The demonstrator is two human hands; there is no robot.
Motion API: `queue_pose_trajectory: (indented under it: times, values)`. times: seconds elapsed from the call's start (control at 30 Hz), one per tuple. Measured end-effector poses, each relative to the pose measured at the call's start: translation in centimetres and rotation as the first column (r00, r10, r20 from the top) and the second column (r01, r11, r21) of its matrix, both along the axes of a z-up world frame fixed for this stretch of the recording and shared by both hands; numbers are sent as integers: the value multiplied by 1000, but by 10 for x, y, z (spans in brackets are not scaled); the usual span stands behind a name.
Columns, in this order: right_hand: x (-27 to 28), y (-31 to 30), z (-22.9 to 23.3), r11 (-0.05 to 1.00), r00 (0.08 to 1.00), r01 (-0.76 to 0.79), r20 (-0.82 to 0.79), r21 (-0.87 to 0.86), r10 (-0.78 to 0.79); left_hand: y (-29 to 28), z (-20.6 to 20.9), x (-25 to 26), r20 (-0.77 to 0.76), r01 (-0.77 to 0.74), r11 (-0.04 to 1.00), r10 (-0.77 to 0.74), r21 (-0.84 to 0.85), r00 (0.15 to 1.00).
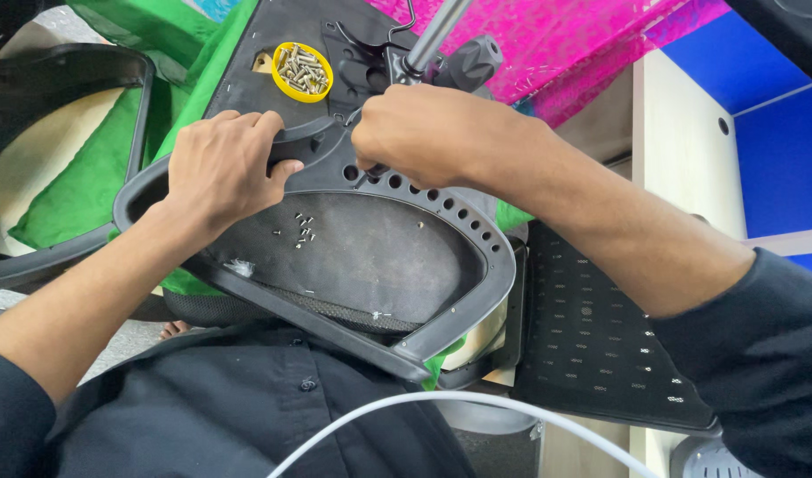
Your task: The person uses a screwdriver to remove multiple screws from a black plastic chair frame component. They systematically unscrew fasteners along the edge of the frame and place them aside, then lift the detached frame piece away from the chair base.
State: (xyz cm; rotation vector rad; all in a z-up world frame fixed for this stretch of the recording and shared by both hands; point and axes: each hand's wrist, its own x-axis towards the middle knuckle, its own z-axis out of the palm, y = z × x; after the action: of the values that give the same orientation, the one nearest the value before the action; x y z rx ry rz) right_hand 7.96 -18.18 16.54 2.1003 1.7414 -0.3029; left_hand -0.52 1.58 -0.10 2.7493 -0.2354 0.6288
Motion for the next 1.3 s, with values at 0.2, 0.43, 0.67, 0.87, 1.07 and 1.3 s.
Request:
queue_pose_trajectory:
  times: [0.2, 0.43, 0.67, 0.87, 1.07, 1.3]
  values:
    - [4, -6, 10, 924, 898, 363, -307, 118, -314, 0, -1, 1, -5, -6, 1000, 6, 14, 1000]
    - [-7, -9, 26, 703, 664, 711, -366, 38, -652, 0, -1, 2, -27, -22, 999, 23, 24, 999]
    - [-12, -3, 27, 542, 470, 833, -377, -110, -798, 0, -3, 2, -20, -27, 999, 27, 26, 999]
    - [-8, 7, 13, 697, 643, 714, -340, -59, -687, 0, -3, 1, -22, -23, 999, 24, 32, 999]
    - [-7, 12, 7, 850, 806, 527, -328, 18, -493, 0, -2, 1, 4, -19, 999, 19, 31, 1000]
    - [4, 17, 8, 971, 946, 236, -243, 50, -217, 0, 1, 1, -13, -19, 1000, 19, 7, 1000]
